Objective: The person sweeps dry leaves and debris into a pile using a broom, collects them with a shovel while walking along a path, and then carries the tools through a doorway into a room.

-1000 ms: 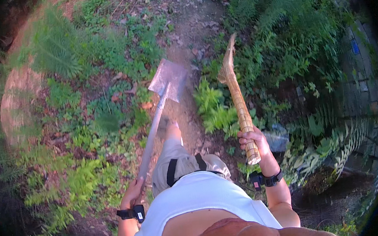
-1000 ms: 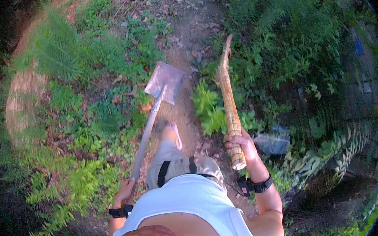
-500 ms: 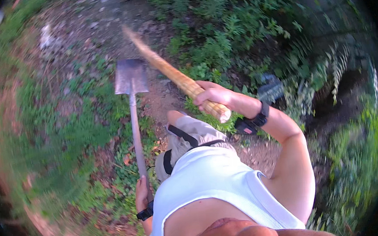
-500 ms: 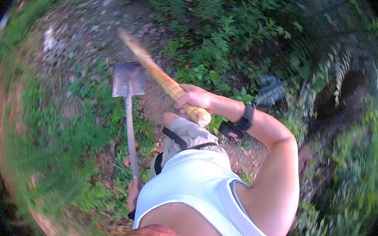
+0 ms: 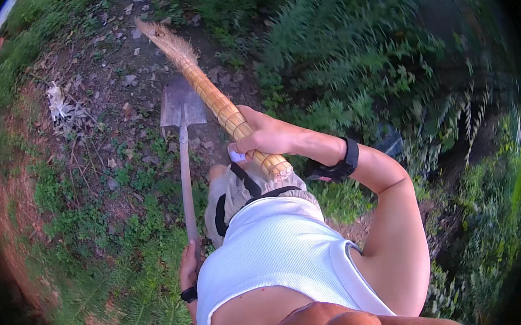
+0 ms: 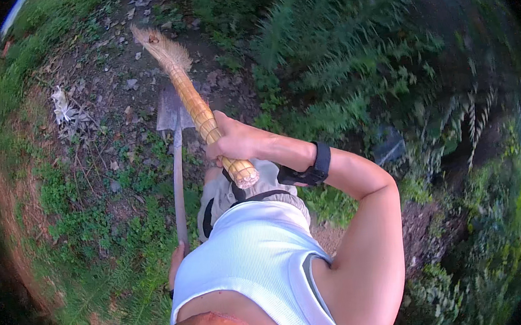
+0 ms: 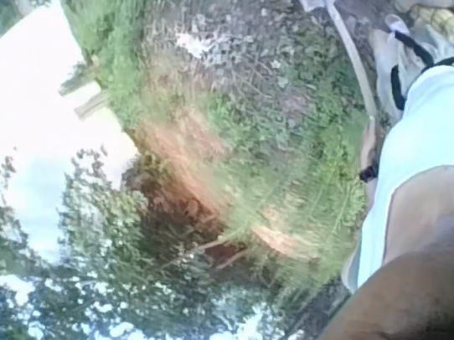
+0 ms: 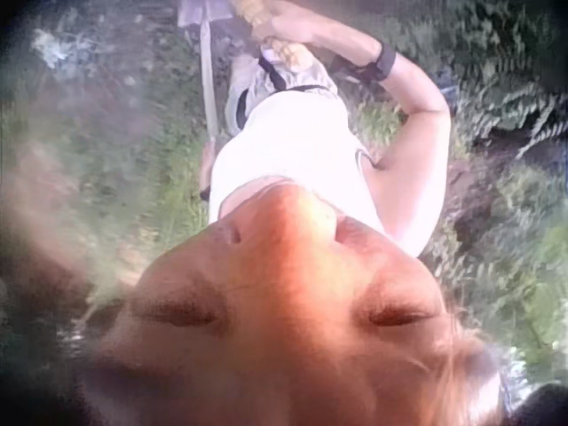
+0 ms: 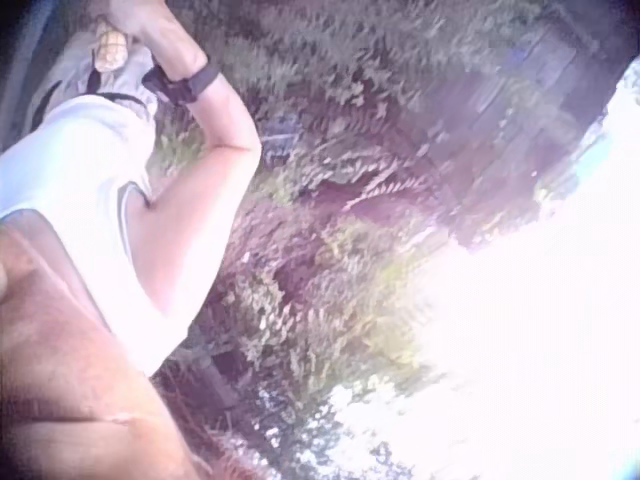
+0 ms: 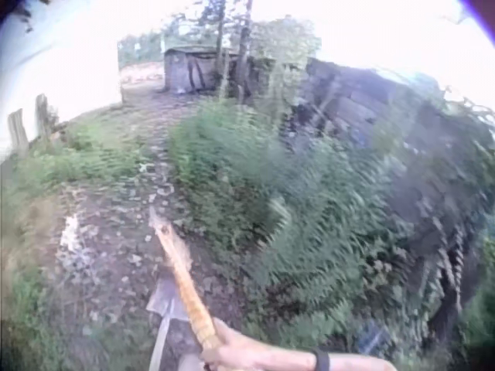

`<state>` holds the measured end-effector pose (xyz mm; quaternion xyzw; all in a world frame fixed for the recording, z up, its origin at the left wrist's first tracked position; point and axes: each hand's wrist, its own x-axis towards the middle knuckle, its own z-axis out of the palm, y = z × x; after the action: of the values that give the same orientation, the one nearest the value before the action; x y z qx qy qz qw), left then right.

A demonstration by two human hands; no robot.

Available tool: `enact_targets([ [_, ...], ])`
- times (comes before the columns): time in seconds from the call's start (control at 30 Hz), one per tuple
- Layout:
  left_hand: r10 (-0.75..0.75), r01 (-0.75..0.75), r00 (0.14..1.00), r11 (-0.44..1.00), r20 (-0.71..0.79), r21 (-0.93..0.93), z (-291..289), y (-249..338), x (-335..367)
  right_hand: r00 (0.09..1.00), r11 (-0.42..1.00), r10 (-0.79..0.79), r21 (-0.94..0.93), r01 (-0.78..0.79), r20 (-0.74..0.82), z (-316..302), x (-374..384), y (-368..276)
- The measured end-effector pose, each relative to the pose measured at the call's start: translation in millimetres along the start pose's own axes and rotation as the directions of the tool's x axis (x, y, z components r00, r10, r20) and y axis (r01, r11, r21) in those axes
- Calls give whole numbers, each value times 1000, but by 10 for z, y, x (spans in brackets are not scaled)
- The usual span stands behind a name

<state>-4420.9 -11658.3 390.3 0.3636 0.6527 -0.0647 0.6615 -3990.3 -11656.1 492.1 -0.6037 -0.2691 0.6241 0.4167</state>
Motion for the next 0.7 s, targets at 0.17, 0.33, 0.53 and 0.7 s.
enact_targets([
  [0.17,-94,106,994,963,62,-250,-362,1116,679,992,983,40,175,-60,117,-327,1041,-1267],
  [0.33,-95,90,995,978,-20,-189,-773,2556,1471,985,969,113,205,-139,133,-626,2497,-1976],
  [0.53,-41,30,998,978,-49,-206,-1433,4283,2336,961,832,242,481,-276,133,-986,3964,-2900],
  [0.7,-51,49,998,998,-38,-47,-1904,5868,2727,969,758,244,615,-218,43,-1268,4813,-3805],
])
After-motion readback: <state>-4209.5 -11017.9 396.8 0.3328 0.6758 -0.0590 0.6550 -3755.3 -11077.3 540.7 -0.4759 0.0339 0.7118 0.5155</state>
